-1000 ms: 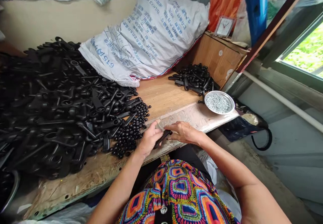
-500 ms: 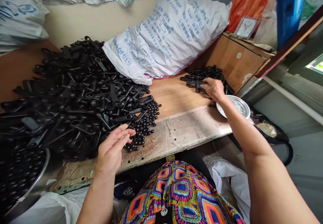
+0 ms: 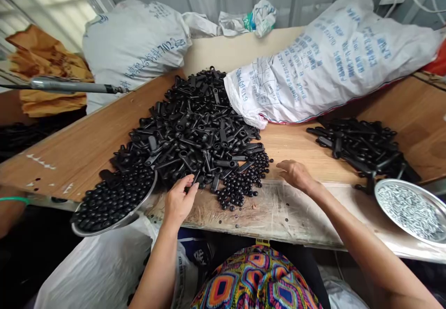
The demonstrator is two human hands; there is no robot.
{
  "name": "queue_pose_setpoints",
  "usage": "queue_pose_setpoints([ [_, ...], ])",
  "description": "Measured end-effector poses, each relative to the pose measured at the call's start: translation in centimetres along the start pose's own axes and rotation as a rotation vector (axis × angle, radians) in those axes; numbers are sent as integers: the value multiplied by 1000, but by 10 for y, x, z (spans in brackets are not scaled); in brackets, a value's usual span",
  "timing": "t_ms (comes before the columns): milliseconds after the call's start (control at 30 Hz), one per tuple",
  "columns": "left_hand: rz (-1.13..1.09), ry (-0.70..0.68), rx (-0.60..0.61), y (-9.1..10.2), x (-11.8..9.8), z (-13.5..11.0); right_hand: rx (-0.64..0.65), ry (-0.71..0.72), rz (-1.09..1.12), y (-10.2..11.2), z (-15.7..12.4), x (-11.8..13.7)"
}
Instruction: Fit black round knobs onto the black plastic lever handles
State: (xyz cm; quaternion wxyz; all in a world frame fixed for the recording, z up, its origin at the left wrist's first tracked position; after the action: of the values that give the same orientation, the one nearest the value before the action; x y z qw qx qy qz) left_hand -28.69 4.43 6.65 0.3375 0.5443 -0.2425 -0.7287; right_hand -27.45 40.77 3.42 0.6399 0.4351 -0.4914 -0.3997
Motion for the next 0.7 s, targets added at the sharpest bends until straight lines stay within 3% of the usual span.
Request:
queue_pose_setpoints([
  [67, 109, -37, 59, -8, -5, -2, 84, -49, 5, -17, 11, 3],
  [167, 171, -119, 117, -24, -25, -3, 91, -162, -5, -21, 26, -9],
  [267, 210, -299, 127, -45, -65, 6, 88, -214, -10, -22, 41, -16],
  [433, 283, -538, 208, -91, -135, 39, 99, -172, 30, -27, 56, -13],
  [567, 363, -665, 305, -132, -179, 62, 73, -182, 96, -22, 48, -16],
  [633, 448, -697, 392, -156, -191, 70, 56, -186, 150, -15, 35, -17],
  [700, 536, -690, 478, -177, -194, 77, 14, -223, 380, -4, 16, -20],
])
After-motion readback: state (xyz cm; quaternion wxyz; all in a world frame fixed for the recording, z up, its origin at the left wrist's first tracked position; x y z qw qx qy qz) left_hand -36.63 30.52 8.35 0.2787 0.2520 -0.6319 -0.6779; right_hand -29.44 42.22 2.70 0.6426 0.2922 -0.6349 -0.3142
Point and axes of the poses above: each hand's wrist, its own z-axis towards the middle knuckle, its own y-axis out of the back of the hand, x = y × z, the point moved 10 cm from there along z, towards the middle knuckle, and after that the axes turned 2 degrees about y, right-handed, at the moved point
